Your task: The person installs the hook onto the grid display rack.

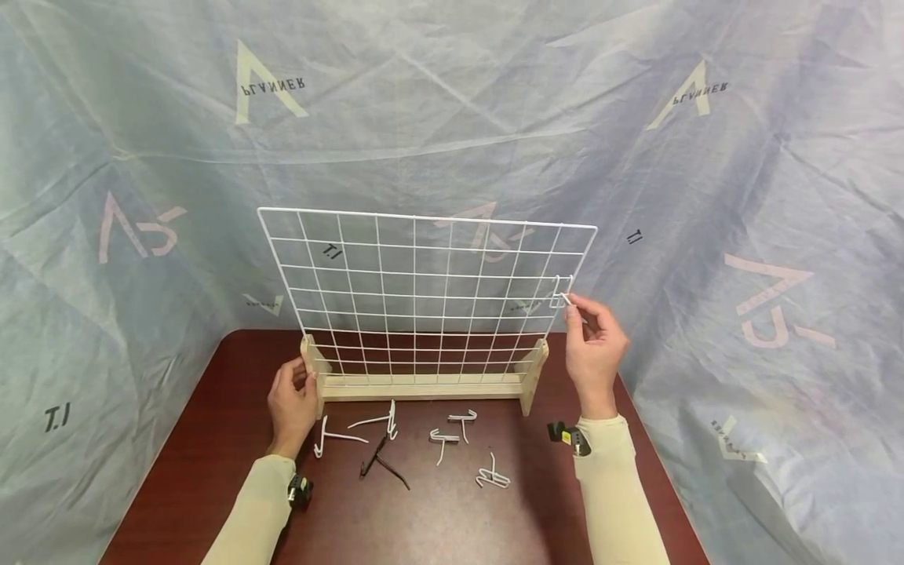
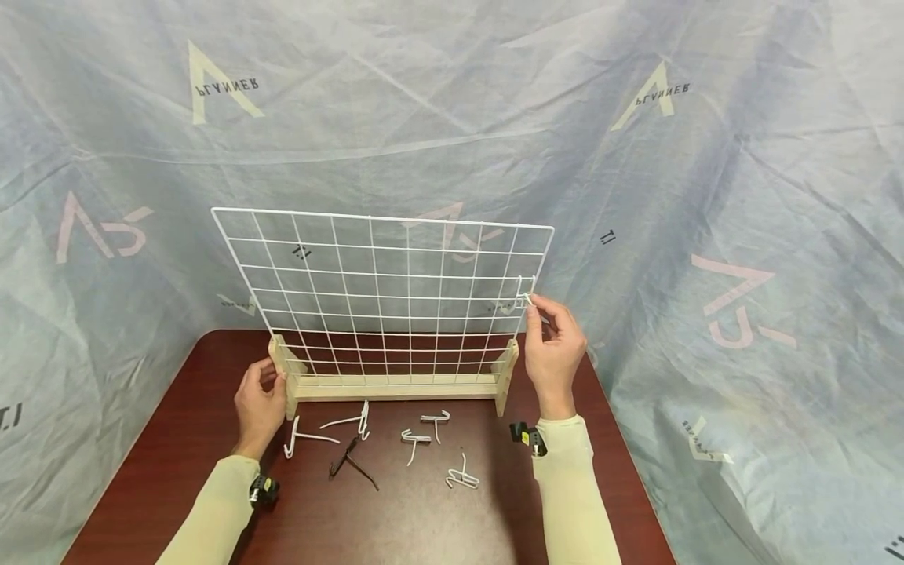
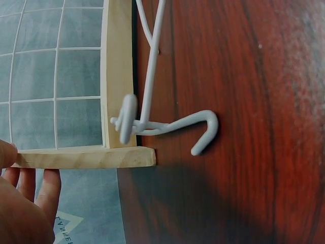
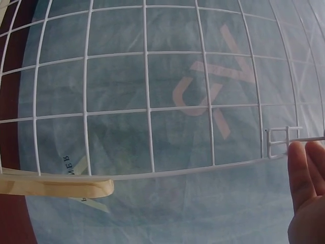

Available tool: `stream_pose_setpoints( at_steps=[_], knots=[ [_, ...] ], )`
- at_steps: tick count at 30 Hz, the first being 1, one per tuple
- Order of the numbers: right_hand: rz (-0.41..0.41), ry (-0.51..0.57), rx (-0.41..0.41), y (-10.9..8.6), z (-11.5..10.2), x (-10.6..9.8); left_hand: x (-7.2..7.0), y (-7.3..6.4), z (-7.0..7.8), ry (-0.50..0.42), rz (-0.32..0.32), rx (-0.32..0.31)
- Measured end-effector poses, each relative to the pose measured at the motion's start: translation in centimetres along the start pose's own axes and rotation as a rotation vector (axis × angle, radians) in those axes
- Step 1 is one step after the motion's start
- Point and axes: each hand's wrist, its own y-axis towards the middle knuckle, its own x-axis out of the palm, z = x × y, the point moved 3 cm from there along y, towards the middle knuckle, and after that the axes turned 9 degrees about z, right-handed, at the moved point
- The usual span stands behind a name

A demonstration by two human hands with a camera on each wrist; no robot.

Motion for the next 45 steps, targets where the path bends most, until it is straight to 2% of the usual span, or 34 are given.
stream_pose_setpoints(
  at_steps=[4, 11, 19, 24, 29, 36, 41, 45],
  knots=[
    [-0.005, 0.008, 0.004, -0.4, -0.1, -0.1, 0.0, 0.0, 0.0, -0.002, -0.002, 0.000],
    [-0.008, 0.022, 0.011, -0.9, -1.7, 0.1, 0.1, 0.0, 0.1, -0.016, 0.002, 0.006],
    [0.011, -0.012, 0.059, -1.7, 0.7, -0.8, 0.2, 0.0, 0.1, -0.014, -0.002, 0.011],
    [0.004, -0.039, 0.123, -2.8, 1.1, -1.1, 0.1, 0.0, 0.2, -0.014, -0.004, 0.010],
    [-0.043, -0.066, 0.135, -4.0, -0.4, -0.8, 0.2, 0.1, 0.0, -0.008, -0.004, 0.004],
    [-0.120, -0.098, 0.180, -6.4, 2.4, -1.1, 0.2, -0.1, 0.1, 0.006, -0.004, 0.000],
    [-0.195, -0.116, 0.210, -7.8, 1.9, -0.4, 0.1, -0.1, 0.0, -0.015, 0.001, -0.008],
    [-0.245, -0.120, 0.230, -9.0, 2.8, -0.1, 0.2, 0.0, 0.0, -0.029, -0.002, -0.008]
  ],
)
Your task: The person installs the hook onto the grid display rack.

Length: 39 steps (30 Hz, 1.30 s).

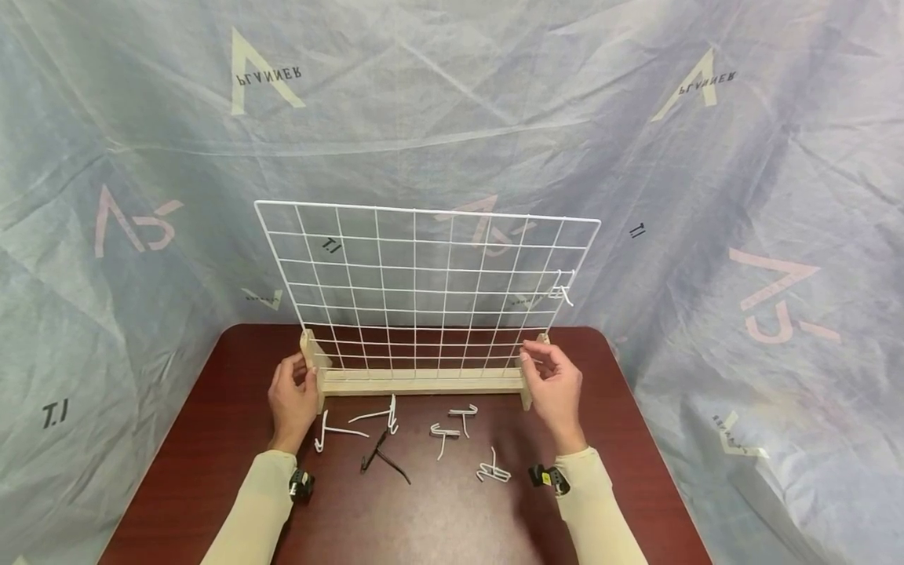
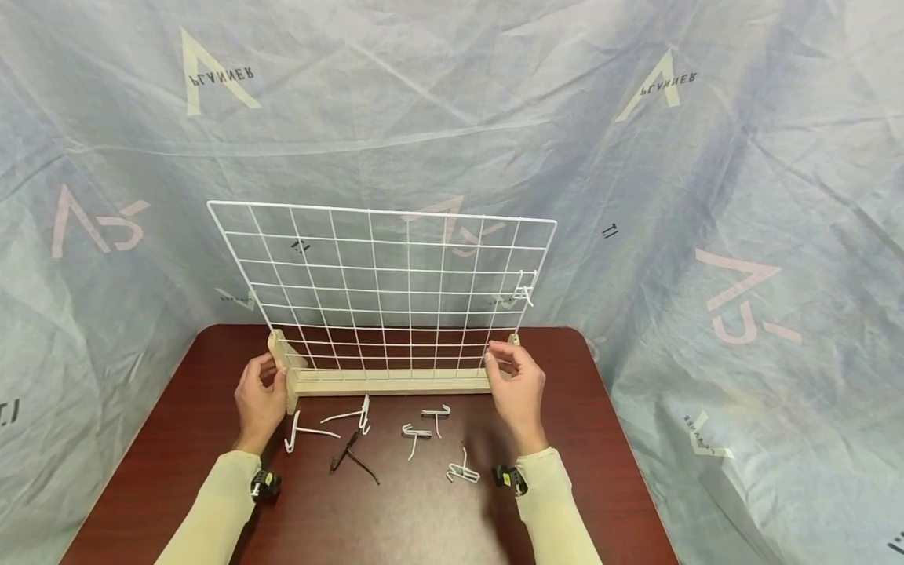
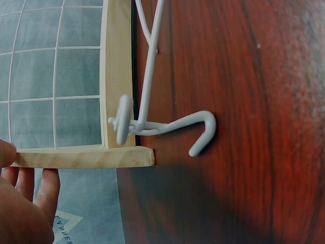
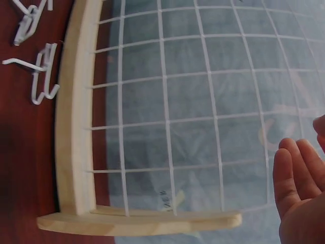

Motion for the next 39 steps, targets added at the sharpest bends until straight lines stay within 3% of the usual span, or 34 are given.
stream_pose_setpoints(
  at_steps=[12, 22, 30, 39],
  knots=[
    [-0.245, -0.124, 0.004, -2.9, 2.3, 0.4, 0.1, 0.0, -0.1, 0.004, 0.007, -0.001],
    [-0.550, -0.292, -0.152, -4.7, 3.7, 0.1, 0.1, 0.0, 0.1, 0.006, -0.001, -0.003],
    [-0.781, -0.243, -0.031, -5.8, 5.1, 0.0, 0.1, 0.1, 0.0, -0.003, -0.001, -0.002],
    [-0.927, -0.289, 0.030, -7.8, 7.1, -0.8, 0.1, 0.1, 0.1, -0.003, 0.001, 0.002]
  ],
)
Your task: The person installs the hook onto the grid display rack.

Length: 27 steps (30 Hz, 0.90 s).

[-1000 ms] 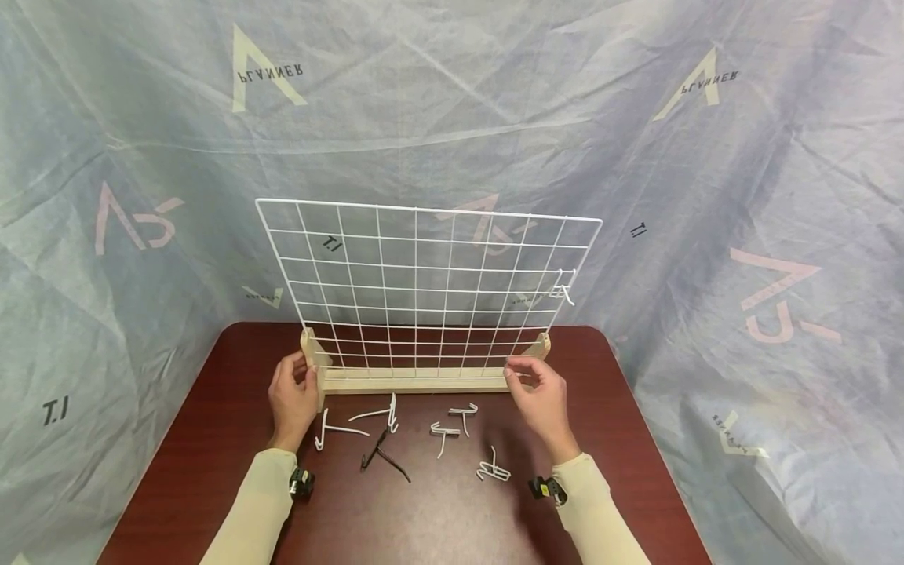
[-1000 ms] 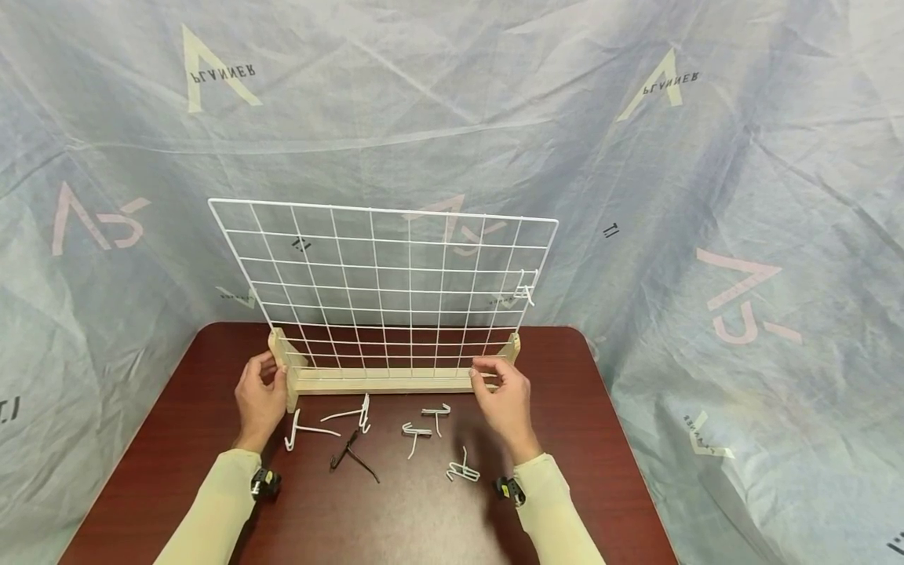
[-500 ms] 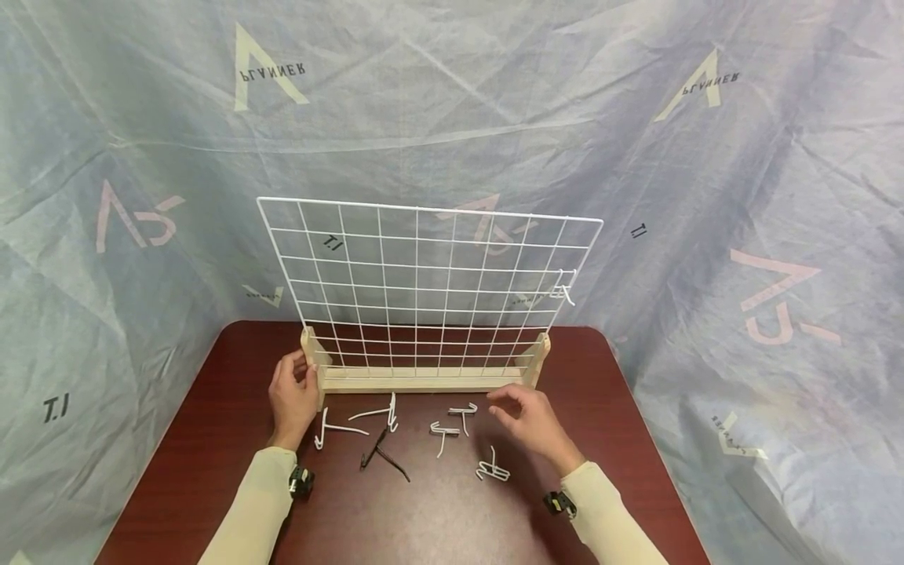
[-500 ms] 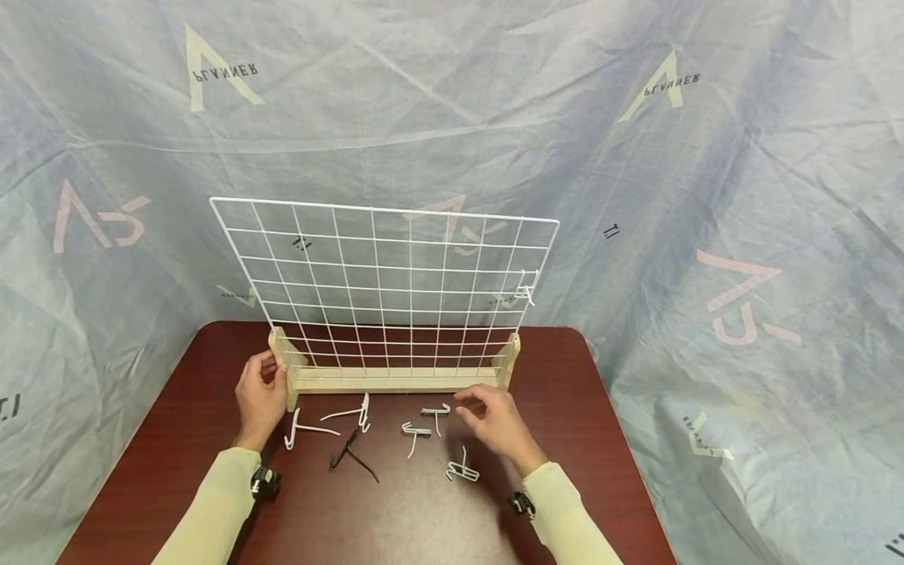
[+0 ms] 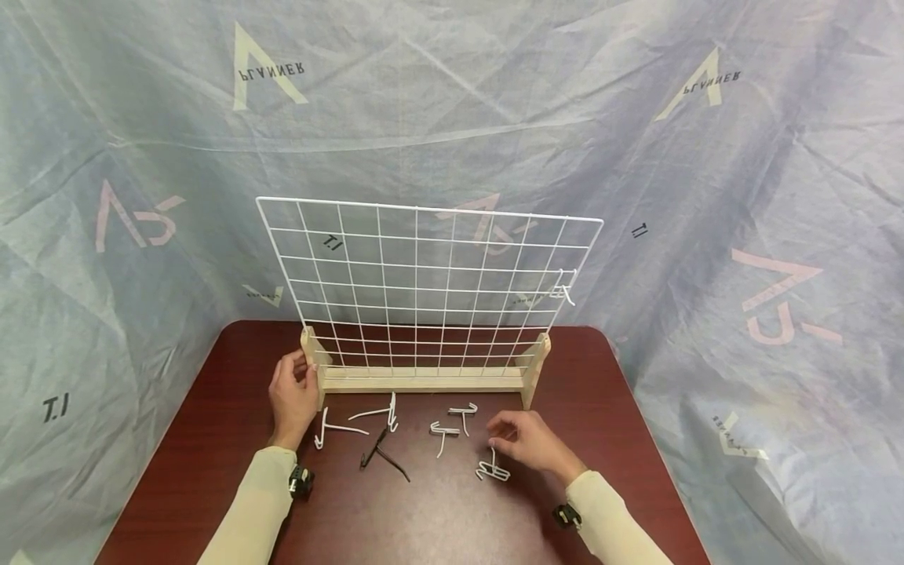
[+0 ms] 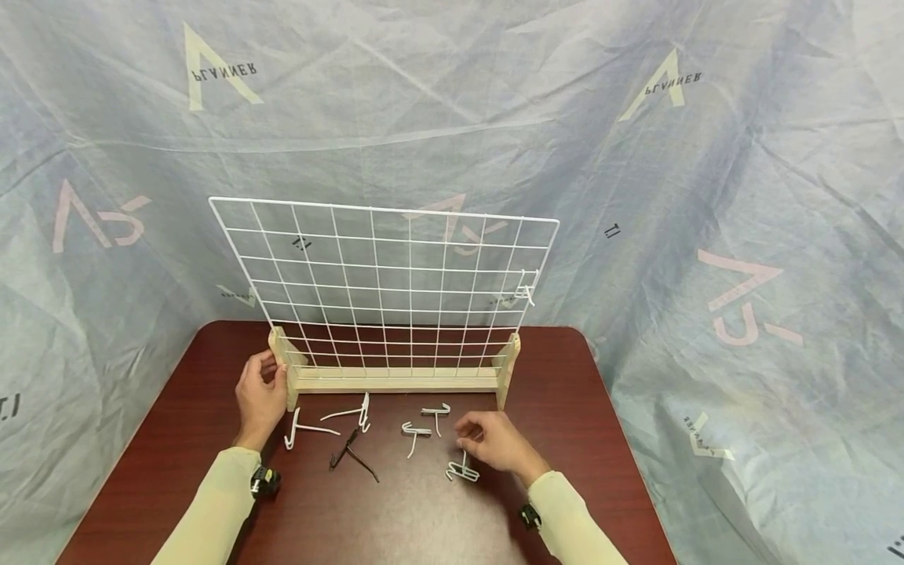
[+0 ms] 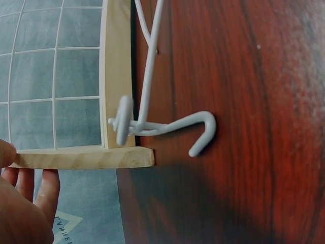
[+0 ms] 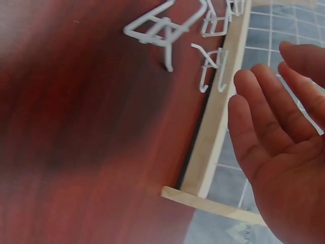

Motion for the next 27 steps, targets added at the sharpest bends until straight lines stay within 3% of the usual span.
stream_pose_setpoints(
  at_steps=[12, 27],
  knots=[
    [-0.056, -0.086, 0.035, -1.8, 0.9, 2.0, 0.1, 0.0, -0.1, -0.004, 0.004, -0.010],
    [-0.106, -0.056, 0.063, -2.7, 0.5, 3.0, 0.1, -0.1, -0.1, 0.029, 0.002, -0.006]
  ],
)
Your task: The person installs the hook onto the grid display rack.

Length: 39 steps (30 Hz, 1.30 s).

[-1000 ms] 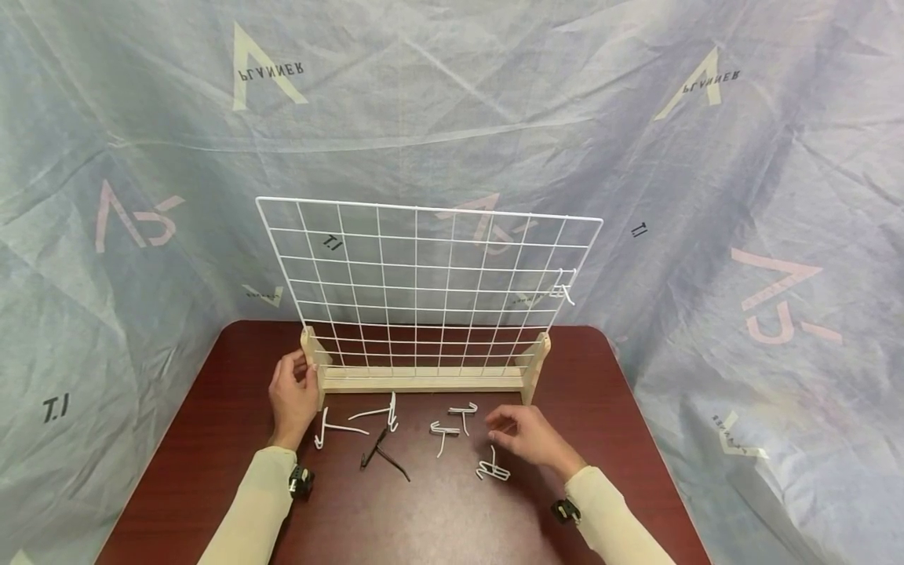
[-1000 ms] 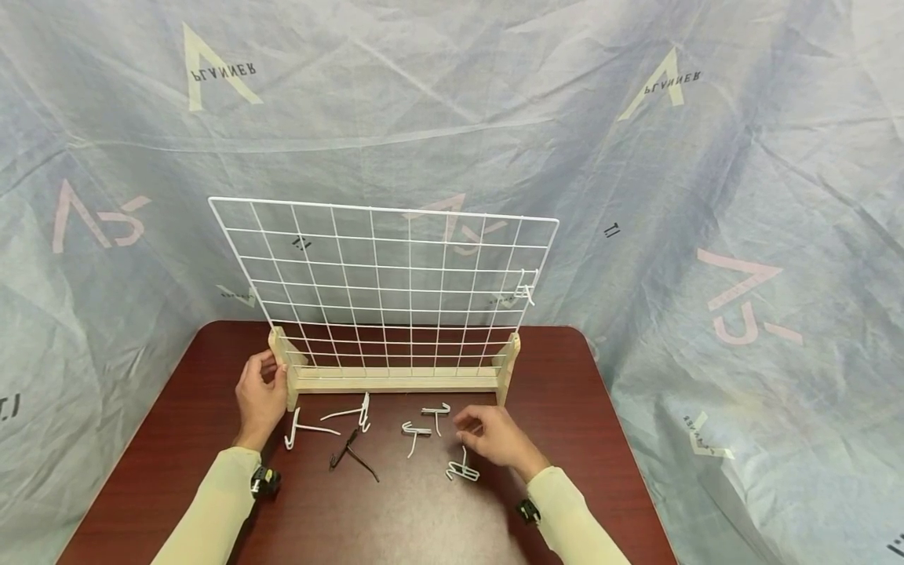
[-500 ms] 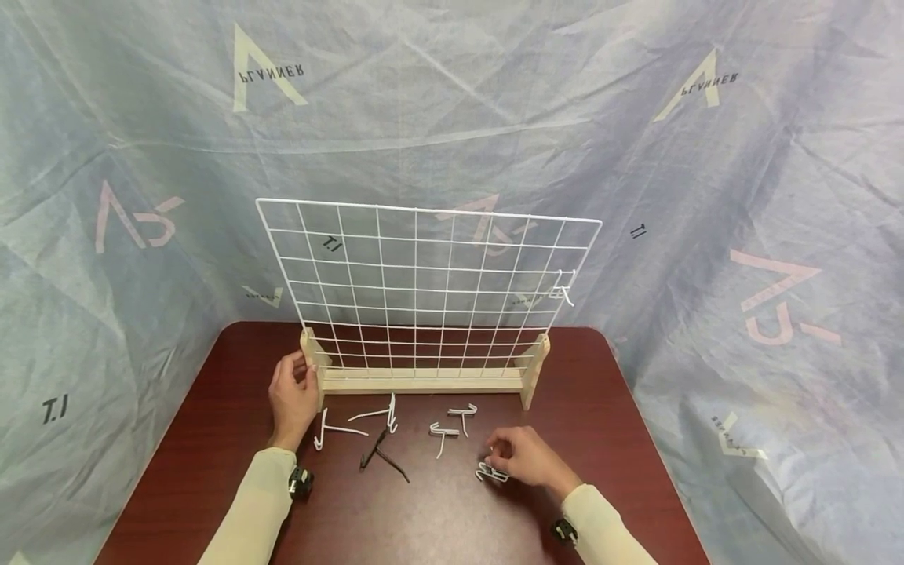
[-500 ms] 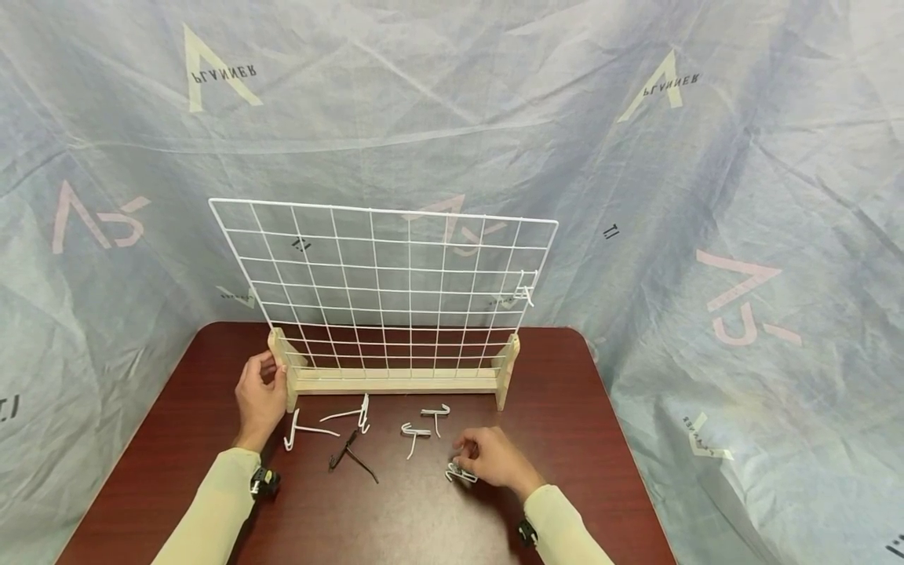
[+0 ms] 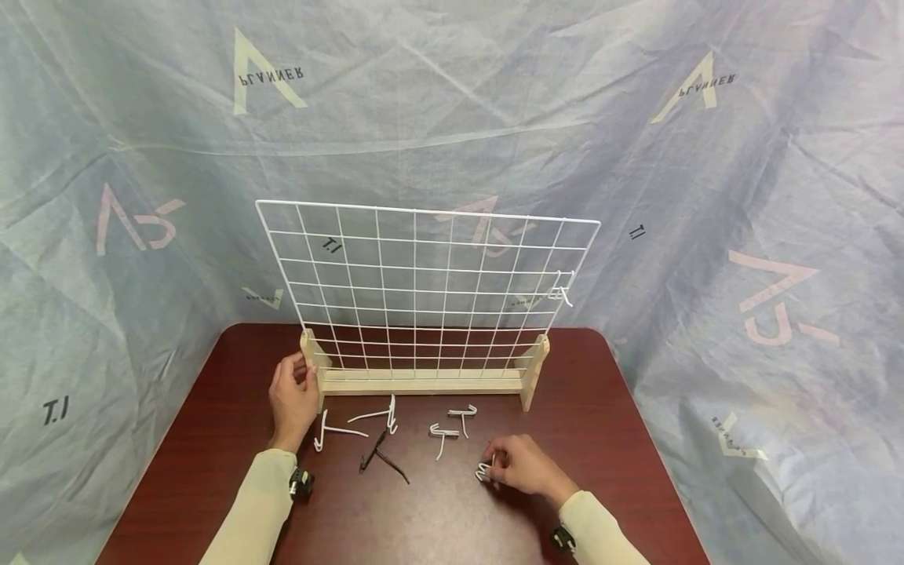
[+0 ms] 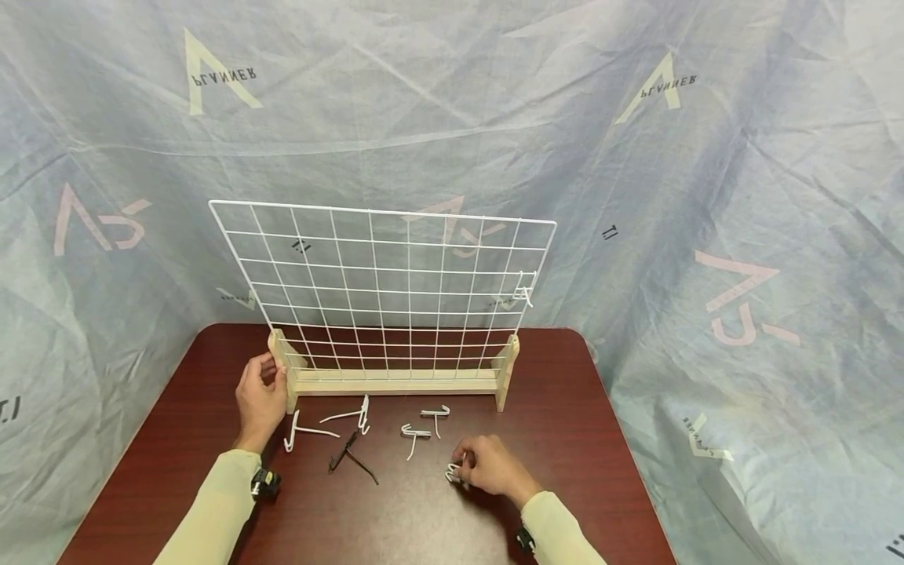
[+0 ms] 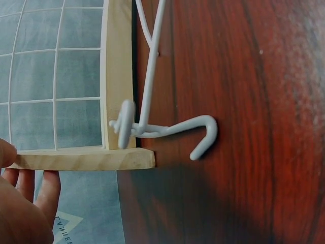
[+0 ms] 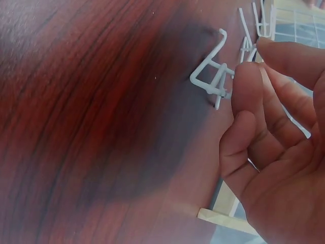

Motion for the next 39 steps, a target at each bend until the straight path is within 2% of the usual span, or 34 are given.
stream_pose_setpoints(
  at_steps=[10, 15, 33, 39],
  knots=[
    [0.039, -0.062, -0.013, 0.29, 0.29, 0.14, 0.25, -0.04, -0.21, 0.000, 0.011, 0.005],
    [0.084, -0.106, -0.029, 0.41, 0.52, 0.01, 0.16, -0.01, 0.00, -0.005, 0.010, 0.002],
    [0.115, -0.176, 0.045, 0.70, 0.93, 0.50, 0.04, -0.10, 0.05, -0.028, 0.013, 0.001],
    [0.133, -0.159, 0.063, 0.64, 0.91, 0.69, 0.01, -0.15, 0.08, -0.030, 0.006, -0.001]
  ],
)
